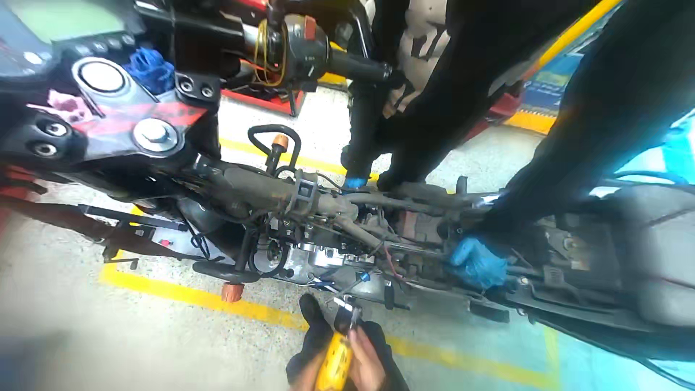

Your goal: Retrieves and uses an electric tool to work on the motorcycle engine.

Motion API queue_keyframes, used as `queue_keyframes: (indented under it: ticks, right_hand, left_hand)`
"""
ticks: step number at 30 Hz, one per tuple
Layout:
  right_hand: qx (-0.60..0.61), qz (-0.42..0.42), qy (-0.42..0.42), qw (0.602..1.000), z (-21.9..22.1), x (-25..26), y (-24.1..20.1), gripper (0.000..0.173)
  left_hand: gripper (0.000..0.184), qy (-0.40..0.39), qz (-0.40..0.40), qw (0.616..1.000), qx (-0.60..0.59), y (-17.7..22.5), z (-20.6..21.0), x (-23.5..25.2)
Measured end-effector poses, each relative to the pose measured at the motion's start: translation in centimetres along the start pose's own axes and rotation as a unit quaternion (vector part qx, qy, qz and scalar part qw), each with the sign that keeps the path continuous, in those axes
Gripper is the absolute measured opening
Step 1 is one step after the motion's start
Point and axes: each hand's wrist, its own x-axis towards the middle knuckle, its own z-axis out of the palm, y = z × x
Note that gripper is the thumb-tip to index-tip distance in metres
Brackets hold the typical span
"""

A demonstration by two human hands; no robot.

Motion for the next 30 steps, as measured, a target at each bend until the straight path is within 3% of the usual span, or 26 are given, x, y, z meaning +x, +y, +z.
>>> queue_keyframes:
  ticks: [3, 6, 9, 15, 22, 26, 30]
  right_hand:
    - [0.007, -0.081, 0.027, 0.996, 1.9, 5.9, -2.0, 0.054]
    - [-0.058, -0.086, 0.058, 0.993, 3.3, 10.2, -5.5, 0.056]
    - [-0.121, -0.077, 0.098, 0.985, 3.6, 11.9, -7.1, 0.057]
    - [-0.188, -0.123, 0.185, 0.957, 4.4, 13.9, -6.6, 0.060]
    - [-0.179, -0.191, 0.252, 0.932, 4.9, 15.1, -6.1, 0.052]
    - [-0.200, -0.208, 0.213, 0.933, 3.8, 14.2, -5.7, 0.067]
    - [-0.191, -0.225, 0.218, 0.930, 4.2, 14.0, -5.3, 0.065]
  left_hand:
    - [0.089, 0.039, -0.006, 0.999, 0.005, 1.3, -0.2, 6.3]
    - [0.087, 0.045, 0.004, 0.999, 0.017, 1.9, -1.3, 12.6]
    - [0.081, 0.020, -0.009, 1.000, 0.002, 2.3, -1.9, 15.6]
    - [0.083, 0.002, 0.042, 0.997, -0.062, -0.6, -1.7, 18.9]
    - [0.083, -0.026, 0.083, 0.981, -0.173, -2.4, -0.3, 21.1]
    - [0.084, -0.024, 0.081, 0.980, -0.182, -2.2, 0.2, 20.1]
    - [0.086, -0.015, 0.079, 0.984, -0.156, -2.3, 0.2, 20.1]
